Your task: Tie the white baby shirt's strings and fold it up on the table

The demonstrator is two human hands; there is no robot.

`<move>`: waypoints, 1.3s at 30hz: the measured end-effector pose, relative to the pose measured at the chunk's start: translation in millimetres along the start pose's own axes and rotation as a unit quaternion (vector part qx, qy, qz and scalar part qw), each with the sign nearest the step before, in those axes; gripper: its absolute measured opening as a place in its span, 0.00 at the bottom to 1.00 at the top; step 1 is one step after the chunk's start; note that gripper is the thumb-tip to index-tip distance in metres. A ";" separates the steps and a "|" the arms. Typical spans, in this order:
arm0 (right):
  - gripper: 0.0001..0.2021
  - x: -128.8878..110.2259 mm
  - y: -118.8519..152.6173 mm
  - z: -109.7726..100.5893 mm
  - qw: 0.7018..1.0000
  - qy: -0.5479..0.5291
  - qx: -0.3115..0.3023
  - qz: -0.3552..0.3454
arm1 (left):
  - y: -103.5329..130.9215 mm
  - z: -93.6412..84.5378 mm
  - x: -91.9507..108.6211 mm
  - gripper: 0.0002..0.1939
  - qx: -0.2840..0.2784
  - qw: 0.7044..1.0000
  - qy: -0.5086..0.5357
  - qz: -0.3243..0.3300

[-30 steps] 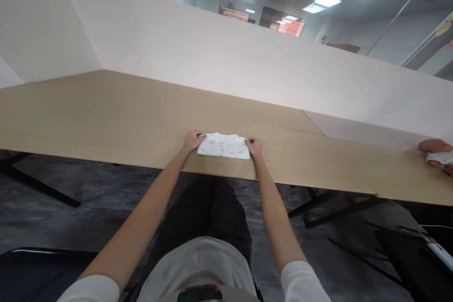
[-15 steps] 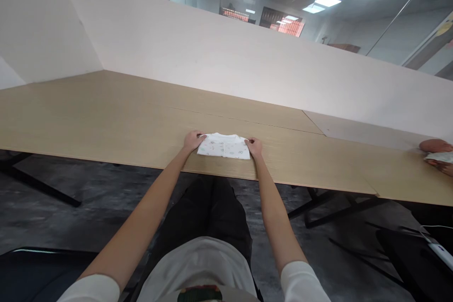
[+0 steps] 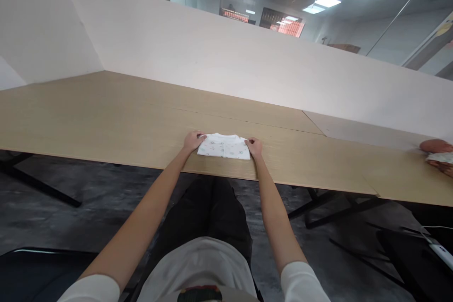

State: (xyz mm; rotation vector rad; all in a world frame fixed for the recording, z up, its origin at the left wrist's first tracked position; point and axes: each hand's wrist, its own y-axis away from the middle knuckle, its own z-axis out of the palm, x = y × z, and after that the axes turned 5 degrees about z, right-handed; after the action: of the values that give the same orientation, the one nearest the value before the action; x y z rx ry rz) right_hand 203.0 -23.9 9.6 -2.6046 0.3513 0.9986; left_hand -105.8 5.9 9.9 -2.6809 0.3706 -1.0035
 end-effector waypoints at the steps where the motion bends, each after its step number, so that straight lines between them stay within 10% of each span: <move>1: 0.12 0.0 0.1 -0.2 1.000 0.001 -0.002 0.000 | 0.0 -0.1 0.2 0.20 0.000 1.000 0.001 -0.001; 16: 0.12 1.4 -0.6 0.2 1.000 -0.021 -0.004 0.004 | -0.2 -0.1 0.4 0.18 0.004 1.000 0.011 -0.009; 23: 0.09 -11.5 2.5 -10.3 0.980 -0.201 0.009 0.007 | -7.5 -6.7 5.8 0.14 0.067 0.976 0.205 -0.026; 34: 0.14 -131.3 -24.5 -154.1 0.926 -0.305 0.064 -0.214 | -70.3 -154.5 105.6 0.20 0.262 0.919 0.116 0.270; 39: 0.13 -141.1 -52.9 -172.0 0.966 -0.112 0.056 -0.226 | -88.3 -181.3 127.9 0.18 0.232 0.944 -0.030 0.232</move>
State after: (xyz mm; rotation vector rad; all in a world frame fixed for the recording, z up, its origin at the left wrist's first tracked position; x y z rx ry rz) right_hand 222.0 -26.4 237.5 -2.2851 -0.2275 1.0522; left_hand -120.6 20.6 247.8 -2.0602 0.6291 -0.7481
